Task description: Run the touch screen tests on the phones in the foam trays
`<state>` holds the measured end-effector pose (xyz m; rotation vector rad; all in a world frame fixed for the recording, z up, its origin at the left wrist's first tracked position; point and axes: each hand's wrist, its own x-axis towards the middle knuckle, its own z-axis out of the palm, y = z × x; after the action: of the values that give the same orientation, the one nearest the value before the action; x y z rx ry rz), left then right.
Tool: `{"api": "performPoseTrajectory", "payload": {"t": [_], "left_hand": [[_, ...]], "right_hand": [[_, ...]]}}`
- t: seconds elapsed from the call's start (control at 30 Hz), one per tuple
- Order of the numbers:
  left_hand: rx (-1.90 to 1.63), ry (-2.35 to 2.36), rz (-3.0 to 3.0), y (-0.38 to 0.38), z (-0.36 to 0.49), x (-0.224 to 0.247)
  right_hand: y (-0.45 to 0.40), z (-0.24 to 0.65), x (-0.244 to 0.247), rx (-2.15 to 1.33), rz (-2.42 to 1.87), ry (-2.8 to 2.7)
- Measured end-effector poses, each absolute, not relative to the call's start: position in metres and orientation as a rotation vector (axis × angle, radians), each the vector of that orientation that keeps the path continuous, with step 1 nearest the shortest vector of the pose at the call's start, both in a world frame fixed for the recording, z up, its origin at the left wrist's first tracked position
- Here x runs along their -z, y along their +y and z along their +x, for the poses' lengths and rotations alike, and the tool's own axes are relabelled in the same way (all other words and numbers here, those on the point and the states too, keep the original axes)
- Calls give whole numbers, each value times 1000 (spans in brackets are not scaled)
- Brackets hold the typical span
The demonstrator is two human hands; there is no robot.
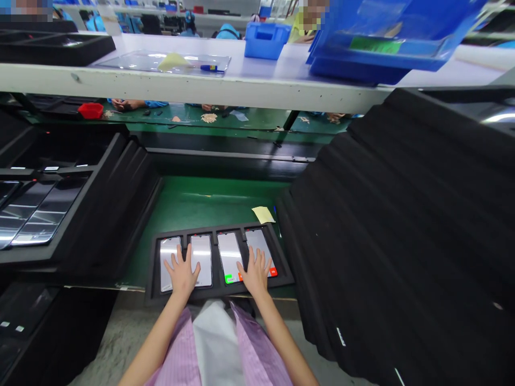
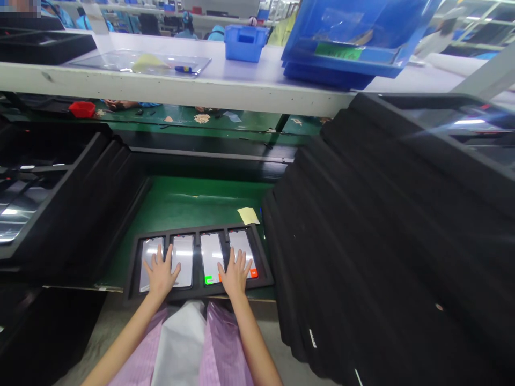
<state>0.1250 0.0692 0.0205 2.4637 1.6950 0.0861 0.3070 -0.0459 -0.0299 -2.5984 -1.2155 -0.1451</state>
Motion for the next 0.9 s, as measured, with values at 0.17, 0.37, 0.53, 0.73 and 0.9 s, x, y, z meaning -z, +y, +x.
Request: {"api": "performPoseTrajectory", "payload": {"t": [0.17,0.37,0.53,0.73,0.9], "left_hand": [[-83,1675,2443,70,124,-20],[-89,1608,2423,77,115,-22],[-185,1690,2366,77,90,-25],[-506,1762,2032,69,41,-6],[-612,1669,1922,74,20,9]], "right_hand": [[-46,306,25,94,-2611,-1223],[-55,316,18,31,-2564,-1268],[-85,338,17,141,-2495,-1190],[-124,352,26,222,-2532,-1103],[-129,344,22,236,-2505,-1228]]}}
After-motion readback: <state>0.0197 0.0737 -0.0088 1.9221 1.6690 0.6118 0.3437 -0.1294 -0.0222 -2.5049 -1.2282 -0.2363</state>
